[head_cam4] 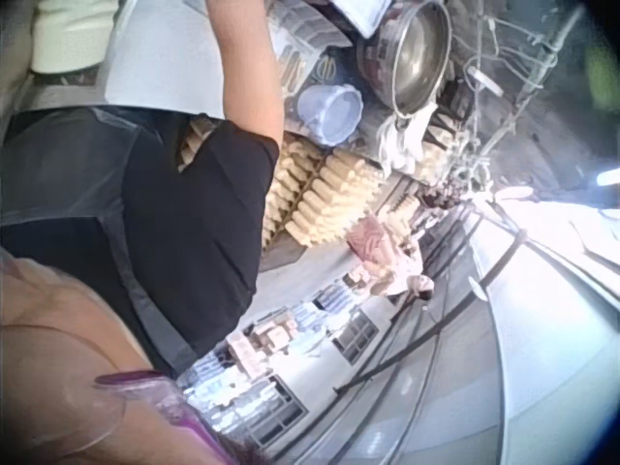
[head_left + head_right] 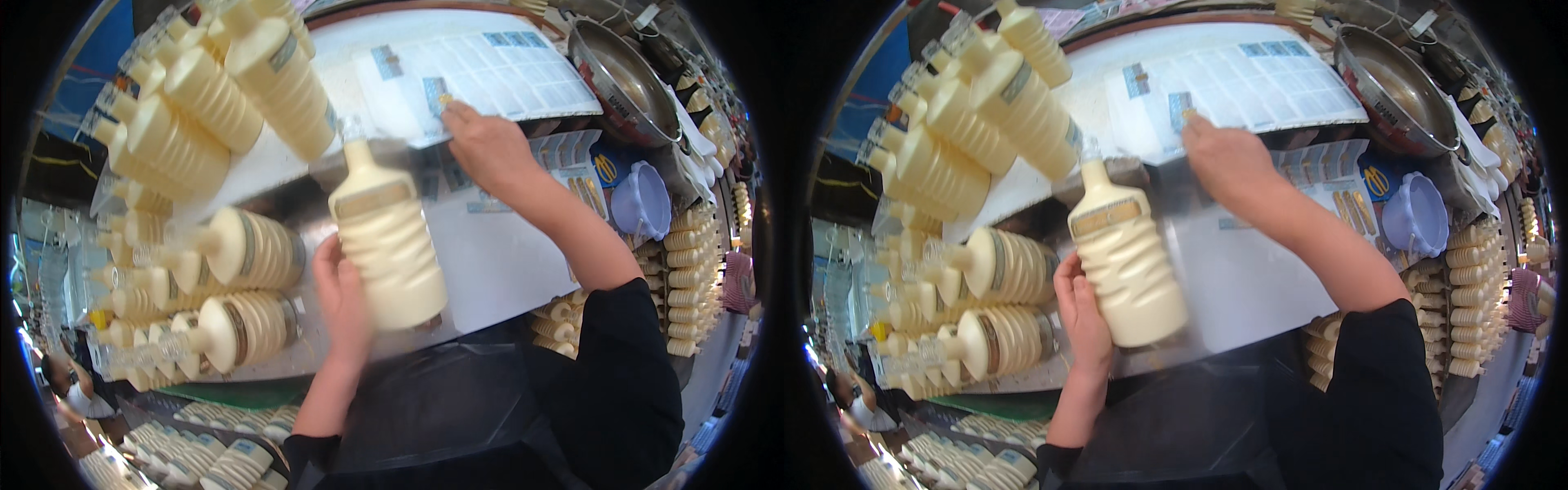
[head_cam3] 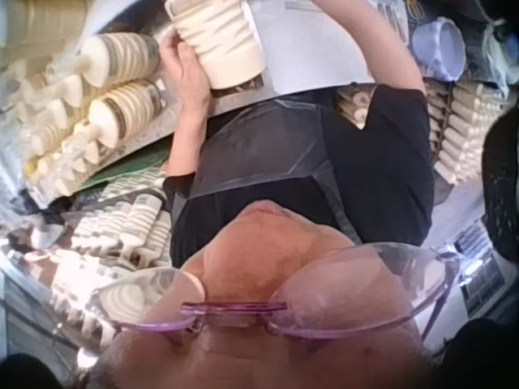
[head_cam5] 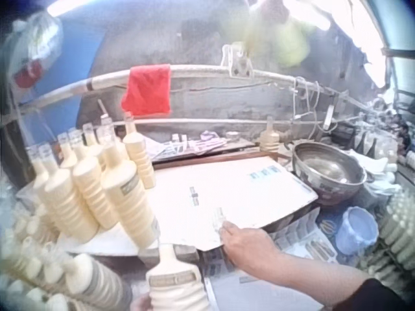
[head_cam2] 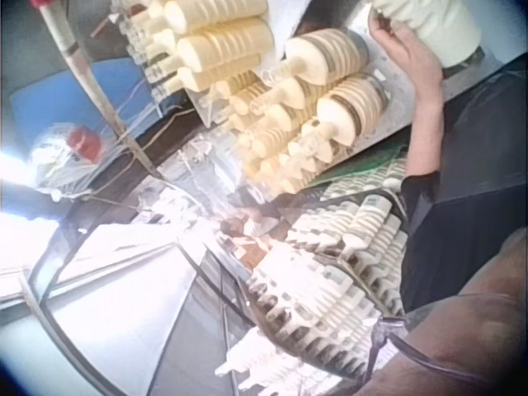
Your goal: The person repeatedly picks up ribbed plastic bottles, applies rectangular labels to their sides, and places them back on a metal workbench. The person handles bottles one at a time, rotating them to align the label before setting them down among other labeled bottles.
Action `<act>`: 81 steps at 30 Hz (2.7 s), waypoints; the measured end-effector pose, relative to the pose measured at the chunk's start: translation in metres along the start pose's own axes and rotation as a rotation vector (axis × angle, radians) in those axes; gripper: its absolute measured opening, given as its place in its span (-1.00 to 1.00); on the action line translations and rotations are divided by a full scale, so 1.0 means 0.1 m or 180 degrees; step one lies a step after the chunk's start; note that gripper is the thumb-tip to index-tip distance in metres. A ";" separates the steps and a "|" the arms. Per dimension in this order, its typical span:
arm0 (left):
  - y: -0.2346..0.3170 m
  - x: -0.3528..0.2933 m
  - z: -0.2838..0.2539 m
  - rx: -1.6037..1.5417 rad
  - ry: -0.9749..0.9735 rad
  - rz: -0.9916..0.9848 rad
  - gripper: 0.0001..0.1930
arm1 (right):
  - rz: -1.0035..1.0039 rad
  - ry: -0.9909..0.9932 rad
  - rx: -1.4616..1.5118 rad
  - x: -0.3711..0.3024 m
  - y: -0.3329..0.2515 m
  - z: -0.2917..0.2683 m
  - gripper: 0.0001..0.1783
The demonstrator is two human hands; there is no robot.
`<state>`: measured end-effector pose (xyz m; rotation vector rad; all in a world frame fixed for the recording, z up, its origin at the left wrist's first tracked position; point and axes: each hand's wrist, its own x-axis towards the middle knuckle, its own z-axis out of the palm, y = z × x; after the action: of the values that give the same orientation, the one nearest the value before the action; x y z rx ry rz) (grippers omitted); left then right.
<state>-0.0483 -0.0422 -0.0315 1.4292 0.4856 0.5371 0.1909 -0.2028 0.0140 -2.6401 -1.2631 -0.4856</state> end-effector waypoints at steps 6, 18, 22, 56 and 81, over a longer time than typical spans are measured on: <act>-0.09 -0.33 -0.14 0.0978 -0.0240 0.0566 -0.38 | -0.0510 0.0871 0.0561 -0.09 0.17 -0.01 -0.94; -0.19 -0.41 -0.32 0.0302 -0.0498 0.0540 -0.22 | -0.2487 0.0403 0.0926 -0.88 -0.92 -0.79 -0.80; -0.20 -0.41 -0.22 -0.0199 -0.0411 0.0250 -0.28 | -0.2526 0.0315 0.0741 -1.01 -0.77 -0.66 -0.75; -0.15 -0.50 -0.09 0.0210 -0.0257 0.0301 -0.25 | -0.1685 0.0751 0.1341 -1.19 -0.71 -0.25 -0.48; -0.17 -0.48 0.02 0.0727 -0.0070 0.0742 -0.18 | 0.1868 -0.0872 0.4147 -1.37 -1.27 -0.05 -0.47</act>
<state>-0.0842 -0.0742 -0.0481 1.7216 0.3732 0.6673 0.0097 -0.2240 -0.0292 -1.7372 -0.4365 0.6188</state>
